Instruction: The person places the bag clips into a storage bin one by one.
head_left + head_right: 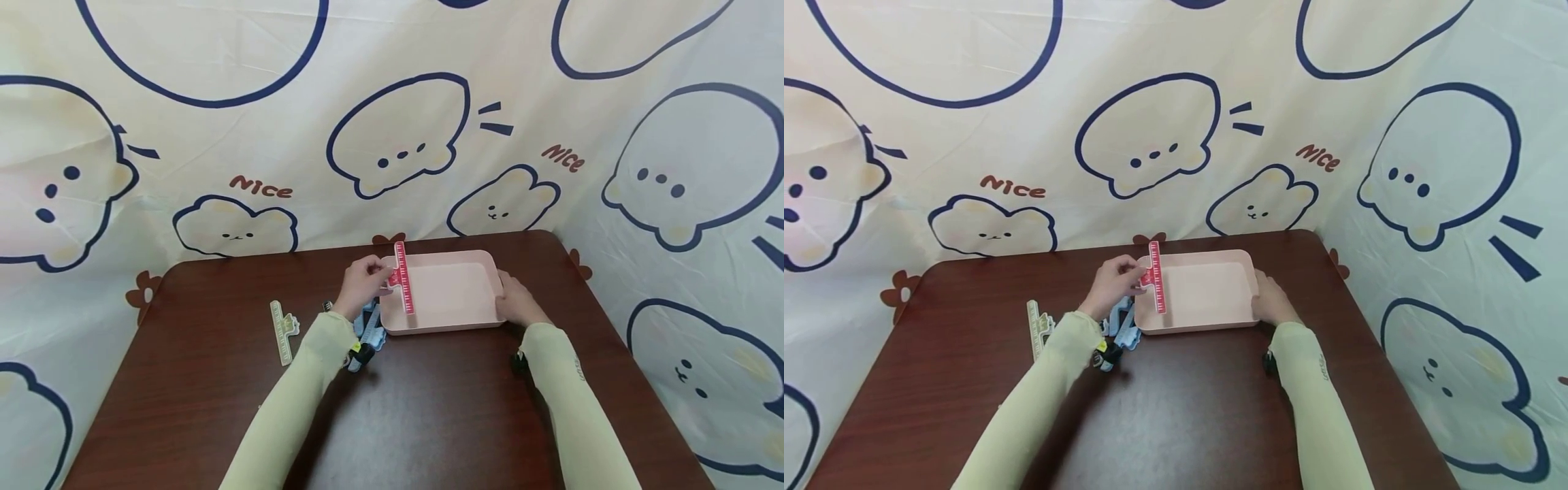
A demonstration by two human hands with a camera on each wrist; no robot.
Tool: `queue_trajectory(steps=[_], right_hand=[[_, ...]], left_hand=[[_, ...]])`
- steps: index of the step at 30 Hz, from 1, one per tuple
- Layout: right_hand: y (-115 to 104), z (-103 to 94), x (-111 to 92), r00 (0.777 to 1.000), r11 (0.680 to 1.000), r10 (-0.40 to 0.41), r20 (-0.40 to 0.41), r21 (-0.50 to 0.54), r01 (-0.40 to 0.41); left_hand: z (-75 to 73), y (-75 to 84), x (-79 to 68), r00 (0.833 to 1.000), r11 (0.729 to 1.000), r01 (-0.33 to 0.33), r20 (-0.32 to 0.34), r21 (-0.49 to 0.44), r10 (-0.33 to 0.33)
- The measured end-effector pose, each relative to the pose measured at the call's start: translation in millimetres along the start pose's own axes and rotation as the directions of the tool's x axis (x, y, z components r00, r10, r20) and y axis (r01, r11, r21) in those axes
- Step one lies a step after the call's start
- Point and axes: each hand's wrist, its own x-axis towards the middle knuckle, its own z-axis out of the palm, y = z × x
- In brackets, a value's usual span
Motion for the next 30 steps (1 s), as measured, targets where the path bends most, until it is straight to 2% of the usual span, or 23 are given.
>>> queue_trajectory(steps=[8, 14, 22, 30], right_hand=[[0, 2.4, 1, 1.0, 1.0, -0.011, 0.012, 0.011, 0.011], [0, 1.0, 0, 1.0, 1.0, -0.003, 0.007, 0.008, 0.003], [-1, -0.7, -2, 1.0, 1.0, 0.001, 0.023, 0.013, -0.002], [4, -0.7, 0, 0.999, 0.999, -0.048, 0.008, 0.013, 0.047]], left_hand=[[28.1, 0.1, 10.8, 0.998, 0.999, 0.03, 0.059, -0.01, -0.029], [48.1, 4.7, 23.1, 0.994, 1.0, 0.022, 0.104, -0.012, -0.021], [60.8, 13.0, 27.8, 0.984, 0.994, 0.108, 0.145, -0.003, -0.106], [71.0, 13.6, 34.1, 0.978, 0.99, 0.138, 0.162, -0.041, -0.129]])
